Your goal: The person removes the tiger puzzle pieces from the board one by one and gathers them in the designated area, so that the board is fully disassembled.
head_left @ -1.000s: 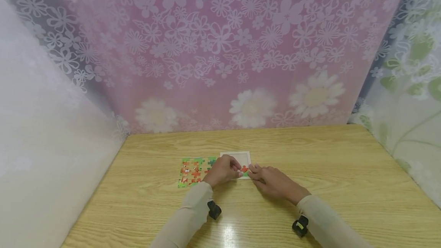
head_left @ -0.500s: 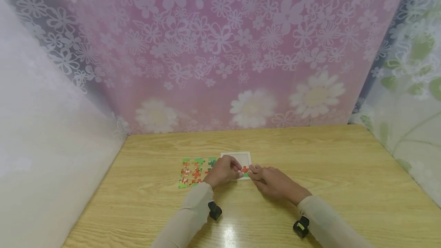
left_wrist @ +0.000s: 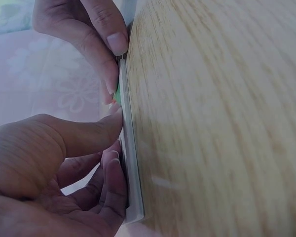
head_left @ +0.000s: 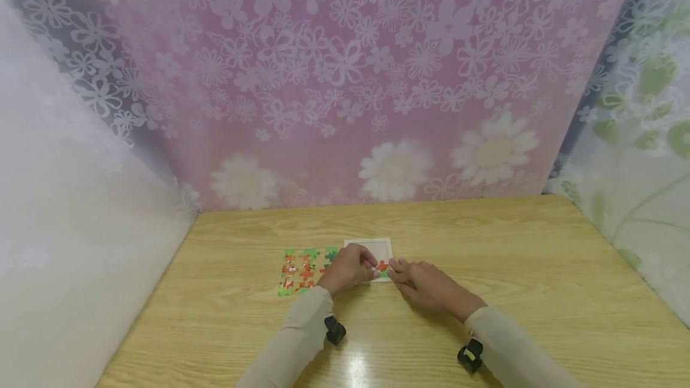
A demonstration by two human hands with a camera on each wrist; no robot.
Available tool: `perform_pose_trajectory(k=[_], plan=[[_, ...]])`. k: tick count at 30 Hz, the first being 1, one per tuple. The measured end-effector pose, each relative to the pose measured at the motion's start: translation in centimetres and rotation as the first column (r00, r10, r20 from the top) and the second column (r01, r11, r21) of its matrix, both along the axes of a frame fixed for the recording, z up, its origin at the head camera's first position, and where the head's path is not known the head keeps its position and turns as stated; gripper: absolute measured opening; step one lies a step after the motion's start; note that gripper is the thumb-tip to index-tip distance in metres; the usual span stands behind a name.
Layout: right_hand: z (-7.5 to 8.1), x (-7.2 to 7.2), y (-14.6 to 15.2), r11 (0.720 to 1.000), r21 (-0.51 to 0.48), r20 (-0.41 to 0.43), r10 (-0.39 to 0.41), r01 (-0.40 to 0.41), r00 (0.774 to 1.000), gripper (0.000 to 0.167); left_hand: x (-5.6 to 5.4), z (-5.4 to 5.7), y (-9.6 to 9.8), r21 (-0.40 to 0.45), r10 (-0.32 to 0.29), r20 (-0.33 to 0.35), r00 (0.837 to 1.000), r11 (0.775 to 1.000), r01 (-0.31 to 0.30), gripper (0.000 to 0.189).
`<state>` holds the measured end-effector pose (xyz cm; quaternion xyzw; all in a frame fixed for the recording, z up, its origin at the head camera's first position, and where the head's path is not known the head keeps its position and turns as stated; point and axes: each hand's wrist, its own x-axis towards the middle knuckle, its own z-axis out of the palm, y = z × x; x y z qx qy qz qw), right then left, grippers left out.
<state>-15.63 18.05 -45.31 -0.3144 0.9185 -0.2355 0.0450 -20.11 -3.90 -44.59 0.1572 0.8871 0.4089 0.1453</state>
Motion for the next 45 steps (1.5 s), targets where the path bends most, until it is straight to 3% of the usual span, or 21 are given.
perform_pose_trajectory(k=[45], plan=[[-0.03,0.21,-0.05,1.000,0.000,0.024,-0.015,0.015,1.000,0.037,0.18,0.04,0.07,-0.007,0.010,-0.002,1.000,1.000,-0.010,0.011]])
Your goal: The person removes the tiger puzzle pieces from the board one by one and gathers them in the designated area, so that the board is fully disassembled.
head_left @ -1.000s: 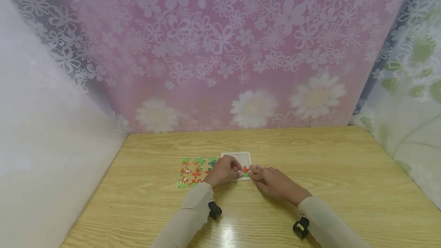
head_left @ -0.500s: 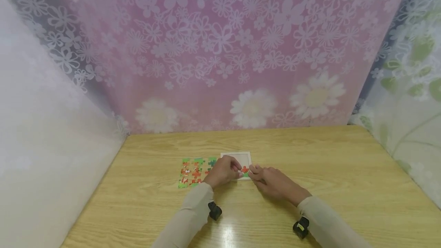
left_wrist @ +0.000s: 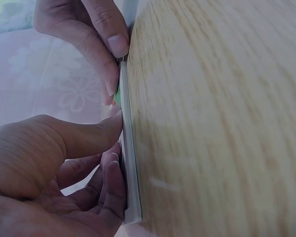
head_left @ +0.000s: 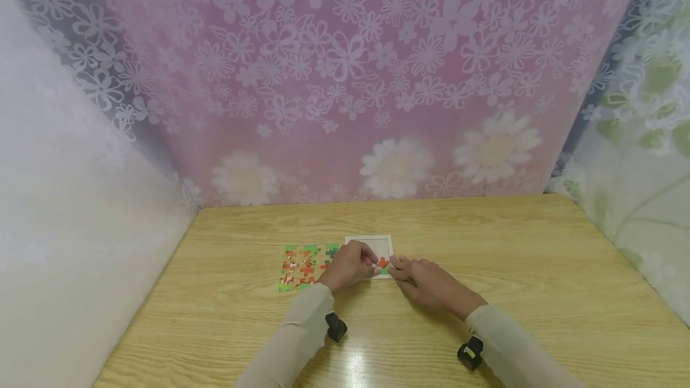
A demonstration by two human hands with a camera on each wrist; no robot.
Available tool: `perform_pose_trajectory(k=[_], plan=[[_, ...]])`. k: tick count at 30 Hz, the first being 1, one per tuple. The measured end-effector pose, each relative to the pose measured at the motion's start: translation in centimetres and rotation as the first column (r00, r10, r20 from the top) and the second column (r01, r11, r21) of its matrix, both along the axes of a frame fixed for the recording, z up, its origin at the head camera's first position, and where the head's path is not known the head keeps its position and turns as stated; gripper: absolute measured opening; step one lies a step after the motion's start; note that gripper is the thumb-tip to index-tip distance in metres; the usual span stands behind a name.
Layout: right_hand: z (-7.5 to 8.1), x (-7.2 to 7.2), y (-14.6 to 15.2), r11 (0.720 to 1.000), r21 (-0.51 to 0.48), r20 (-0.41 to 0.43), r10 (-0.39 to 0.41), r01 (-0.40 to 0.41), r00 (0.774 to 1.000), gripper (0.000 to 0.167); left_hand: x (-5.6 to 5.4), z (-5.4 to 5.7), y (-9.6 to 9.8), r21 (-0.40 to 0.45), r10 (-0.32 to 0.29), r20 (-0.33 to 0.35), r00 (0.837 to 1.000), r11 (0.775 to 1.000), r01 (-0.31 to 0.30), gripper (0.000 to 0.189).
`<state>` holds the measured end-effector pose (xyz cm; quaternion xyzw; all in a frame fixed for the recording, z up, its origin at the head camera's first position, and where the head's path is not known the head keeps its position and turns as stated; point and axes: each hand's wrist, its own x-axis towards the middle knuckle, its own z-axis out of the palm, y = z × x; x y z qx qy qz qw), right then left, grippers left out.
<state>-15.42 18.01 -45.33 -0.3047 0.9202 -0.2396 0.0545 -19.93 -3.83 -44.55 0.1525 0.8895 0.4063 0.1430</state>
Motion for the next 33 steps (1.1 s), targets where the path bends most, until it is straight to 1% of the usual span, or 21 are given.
perform_pose_trajectory(k=[3,6,10,14,18,25,28,31,33], plan=[[-0.09,0.04,0.00,1.000,-0.011,-0.007,0.011,-0.011,1.000,0.037,0.16,0.16,-0.04,0.010,-0.005,-0.001,1.000,1.000,0.005,0.011],[-0.19,0.05,0.05,0.999,-0.031,0.005,0.011,-0.011,1.000,0.038,0.30,0.21,-0.12,0.025,-0.013,-0.009,1.000,1.000,0.013,0.012],[-0.19,-0.01,0.23,0.998,-0.066,0.049,0.003,0.000,0.999,0.039,0.37,0.03,-0.17,0.029,0.001,-0.017,1.000,1.000,0.000,0.013],[-0.06,-0.10,0.53,0.997,-0.077,0.069,0.023,-0.017,0.997,0.038,0.53,-0.04,-0.07,0.027,0.016,-0.033,0.999,1.000,-0.015,0.014],[0.33,0.03,0.70,0.996,-0.078,0.045,0.037,-0.034,0.998,0.034,0.71,0.05,0.16,0.032,0.018,-0.072,0.997,0.999,-0.016,0.014],[0.63,0.26,0.85,0.998,-0.038,0.020,0.058,-0.057,0.998,0.033,0.85,-0.15,0.38,0.075,0.016,-0.107,0.994,0.997,-0.008,0.006],[0.63,0.20,0.73,0.998,-0.018,-0.009,0.062,-0.062,0.998,0.033,0.89,-0.20,0.27,0.105,0.030,-0.105,0.994,0.994,-0.019,0.005],[0.55,0.21,0.51,0.998,0.011,-0.012,0.058,-0.058,0.998,0.034,0.92,-0.21,-0.06,0.126,0.054,-0.101,0.993,0.991,-0.042,0.005],[0.52,0.23,0.37,0.998,0.025,-0.016,0.051,-0.050,0.999,0.035,0.87,-0.07,-0.44,0.134,0.071,-0.115,0.991,0.989,-0.056,0.005]])
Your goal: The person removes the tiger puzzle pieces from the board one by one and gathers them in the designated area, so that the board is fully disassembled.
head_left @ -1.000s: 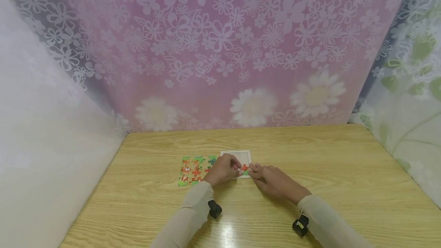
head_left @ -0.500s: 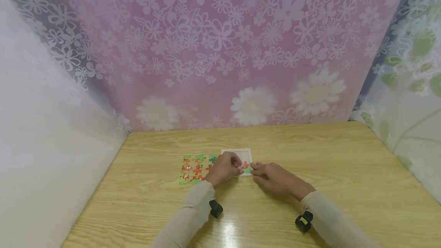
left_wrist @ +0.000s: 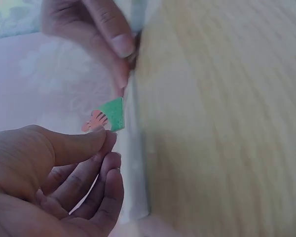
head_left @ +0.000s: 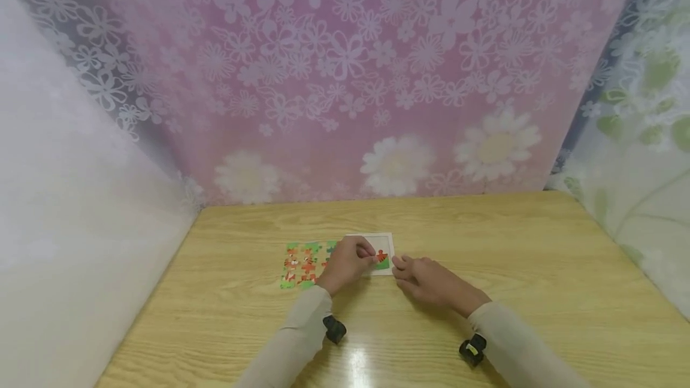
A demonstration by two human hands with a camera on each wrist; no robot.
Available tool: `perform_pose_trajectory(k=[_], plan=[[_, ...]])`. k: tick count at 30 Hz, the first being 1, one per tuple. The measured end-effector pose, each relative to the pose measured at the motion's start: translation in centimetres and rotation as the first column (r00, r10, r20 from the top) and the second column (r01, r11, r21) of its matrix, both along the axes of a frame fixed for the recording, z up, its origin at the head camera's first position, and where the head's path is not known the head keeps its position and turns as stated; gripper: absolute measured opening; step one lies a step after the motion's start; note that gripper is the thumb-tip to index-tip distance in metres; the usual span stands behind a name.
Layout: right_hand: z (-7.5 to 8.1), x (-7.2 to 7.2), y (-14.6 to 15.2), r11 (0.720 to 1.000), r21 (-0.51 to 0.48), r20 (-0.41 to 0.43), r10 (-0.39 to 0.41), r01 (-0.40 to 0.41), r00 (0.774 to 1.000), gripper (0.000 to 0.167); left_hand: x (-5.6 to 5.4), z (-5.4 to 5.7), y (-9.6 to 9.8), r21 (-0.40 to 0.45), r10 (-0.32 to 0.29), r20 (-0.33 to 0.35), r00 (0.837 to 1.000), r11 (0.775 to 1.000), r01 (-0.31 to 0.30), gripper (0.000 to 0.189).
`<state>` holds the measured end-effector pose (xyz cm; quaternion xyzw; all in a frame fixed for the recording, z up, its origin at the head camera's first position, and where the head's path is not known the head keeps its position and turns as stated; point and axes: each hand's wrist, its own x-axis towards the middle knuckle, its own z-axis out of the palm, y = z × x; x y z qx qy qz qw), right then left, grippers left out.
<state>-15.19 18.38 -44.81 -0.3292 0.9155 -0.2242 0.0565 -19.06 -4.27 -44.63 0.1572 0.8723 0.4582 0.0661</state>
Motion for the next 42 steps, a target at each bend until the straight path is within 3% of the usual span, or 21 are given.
perform_pose_trajectory(k=[7,12,19,24,28,36,42], plan=[[0.1,0.3,-0.2,0.999,0.018,0.004,-0.033,0.033,0.999,0.035,-0.1,1.5,-2.9,0.008,0.017,-0.079,0.997,1.000,-0.017,0.005],[0.2,0.3,-0.4,1.000,-0.006,-0.029,-0.001,0.001,1.000,0.034,0.0,2.1,-6.2,-0.004,0.068,-0.075,0.995,0.998,-0.068,0.005],[0.3,0.3,-0.8,1.000,0.002,-0.023,-0.006,0.006,1.000,0.035,0.6,1.8,-9.5,-0.044,0.160,-0.051,0.986,0.986,-0.162,0.005],[0.2,0.6,-0.9,1.000,-0.004,-0.030,0.009,-0.009,1.000,0.034,1.3,1.4,-11.0,-0.091,0.180,-0.022,0.983,0.979,-0.181,0.005],[0.3,0.7,-0.9,1.000,-0.016,-0.031,0.006,-0.006,1.000,0.035,2.0,1.6,-11.6,-0.120,0.188,-0.018,0.982,0.975,-0.189,0.006],[0.0,0.7,-0.7,1.000,-0.013,-0.006,-0.016,0.016,1.000,0.036,3.2,1.5,-10.9,-0.170,0.125,-0.017,0.992,0.977,-0.126,0.007],[0.1,0.7,-0.7,1.000,-0.025,-0.019,-0.012,0.012,1.000,0.035,3.5,1.2,-10.2,-0.213,0.106,-0.076,0.991,0.970,-0.120,0.005]])
